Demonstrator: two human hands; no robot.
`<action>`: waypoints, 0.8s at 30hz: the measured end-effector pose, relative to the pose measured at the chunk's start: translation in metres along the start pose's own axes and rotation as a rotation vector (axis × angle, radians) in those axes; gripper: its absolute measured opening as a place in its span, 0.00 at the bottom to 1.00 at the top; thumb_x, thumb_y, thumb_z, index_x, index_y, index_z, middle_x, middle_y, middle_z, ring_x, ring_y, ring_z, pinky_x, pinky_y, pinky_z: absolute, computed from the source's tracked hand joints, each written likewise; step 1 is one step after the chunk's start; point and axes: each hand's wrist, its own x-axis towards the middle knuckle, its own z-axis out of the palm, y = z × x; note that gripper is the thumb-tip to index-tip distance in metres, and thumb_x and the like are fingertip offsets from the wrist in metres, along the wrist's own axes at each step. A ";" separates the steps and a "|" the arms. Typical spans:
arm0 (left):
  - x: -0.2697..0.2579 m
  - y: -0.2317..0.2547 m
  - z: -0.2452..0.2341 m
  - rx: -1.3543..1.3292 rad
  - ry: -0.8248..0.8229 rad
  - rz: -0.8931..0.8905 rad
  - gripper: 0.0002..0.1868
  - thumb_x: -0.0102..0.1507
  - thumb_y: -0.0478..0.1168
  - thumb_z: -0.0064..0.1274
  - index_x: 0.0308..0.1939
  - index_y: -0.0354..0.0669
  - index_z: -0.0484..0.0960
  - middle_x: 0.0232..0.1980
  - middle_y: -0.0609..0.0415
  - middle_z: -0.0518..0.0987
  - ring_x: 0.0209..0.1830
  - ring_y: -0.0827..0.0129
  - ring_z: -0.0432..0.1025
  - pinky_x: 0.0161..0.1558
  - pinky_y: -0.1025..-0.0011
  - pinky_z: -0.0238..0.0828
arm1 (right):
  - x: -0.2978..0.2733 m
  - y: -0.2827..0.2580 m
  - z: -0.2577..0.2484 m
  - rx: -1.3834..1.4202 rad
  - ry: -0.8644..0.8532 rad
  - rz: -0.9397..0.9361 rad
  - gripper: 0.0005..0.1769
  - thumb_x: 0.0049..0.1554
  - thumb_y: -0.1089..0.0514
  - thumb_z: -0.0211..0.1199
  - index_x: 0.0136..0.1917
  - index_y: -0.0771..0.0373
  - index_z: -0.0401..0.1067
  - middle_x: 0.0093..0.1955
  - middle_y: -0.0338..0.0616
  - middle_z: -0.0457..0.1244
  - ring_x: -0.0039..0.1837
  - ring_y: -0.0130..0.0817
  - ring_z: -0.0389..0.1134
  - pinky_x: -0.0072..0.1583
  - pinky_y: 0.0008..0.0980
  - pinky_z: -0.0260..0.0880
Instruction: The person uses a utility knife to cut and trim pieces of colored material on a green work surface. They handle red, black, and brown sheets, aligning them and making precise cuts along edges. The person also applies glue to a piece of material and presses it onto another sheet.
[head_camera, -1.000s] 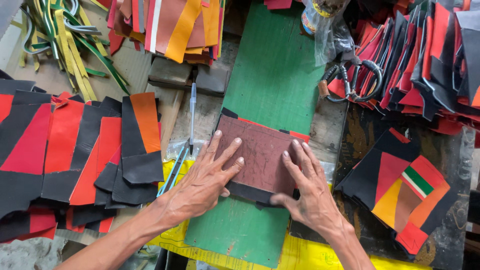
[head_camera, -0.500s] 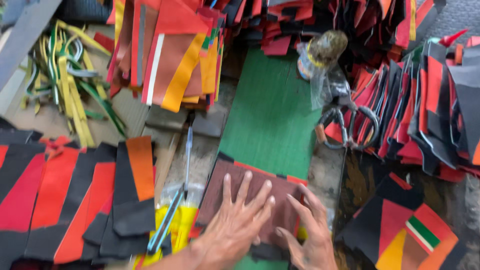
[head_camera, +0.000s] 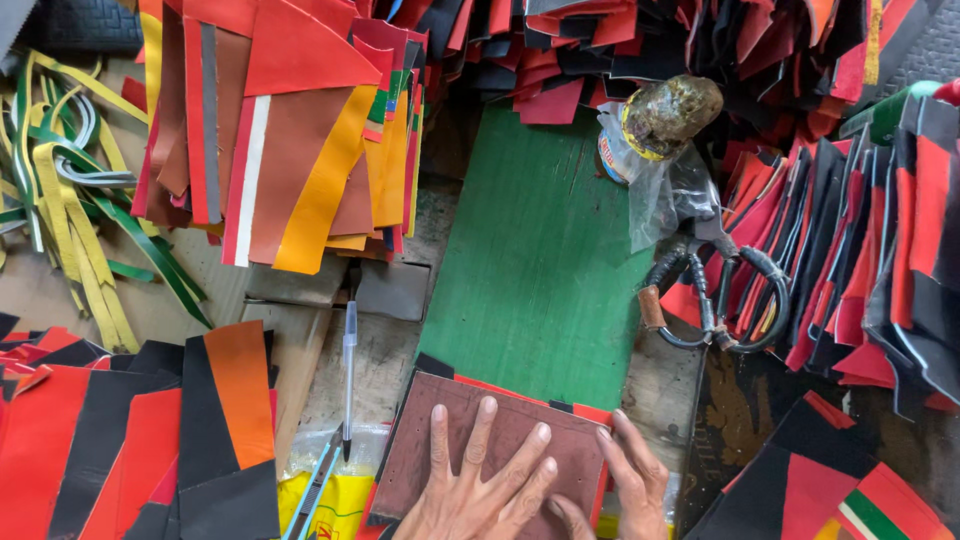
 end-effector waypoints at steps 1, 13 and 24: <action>0.001 0.000 -0.001 -0.009 -0.011 -0.005 0.31 0.68 0.53 0.46 0.73 0.46 0.67 0.80 0.42 0.59 0.76 0.18 0.45 0.59 0.11 0.30 | 0.003 -0.002 -0.001 -0.017 -0.003 0.001 0.51 0.36 0.50 0.80 0.69 0.64 0.64 0.73 0.60 0.56 0.70 0.49 0.60 0.69 0.44 0.59; 0.025 -0.001 -0.038 -0.133 -0.289 -0.030 0.39 0.52 0.45 0.58 0.68 0.40 0.71 0.79 0.39 0.53 0.74 0.15 0.37 0.55 0.09 0.30 | 0.031 -0.049 -0.013 -0.152 -0.137 -0.008 0.48 0.38 0.57 0.72 0.73 0.57 0.64 0.76 0.65 0.48 0.71 0.60 0.51 0.70 0.51 0.52; 0.027 -0.001 -0.080 -0.383 -0.396 -0.181 0.56 0.46 0.39 0.71 0.73 0.32 0.55 0.78 0.30 0.49 0.79 0.29 0.38 0.69 0.23 0.25 | 0.017 -0.077 0.004 -0.486 -0.037 -0.144 0.35 0.54 0.55 0.62 0.73 0.66 0.61 0.79 0.60 0.49 0.76 0.58 0.50 0.71 0.55 0.51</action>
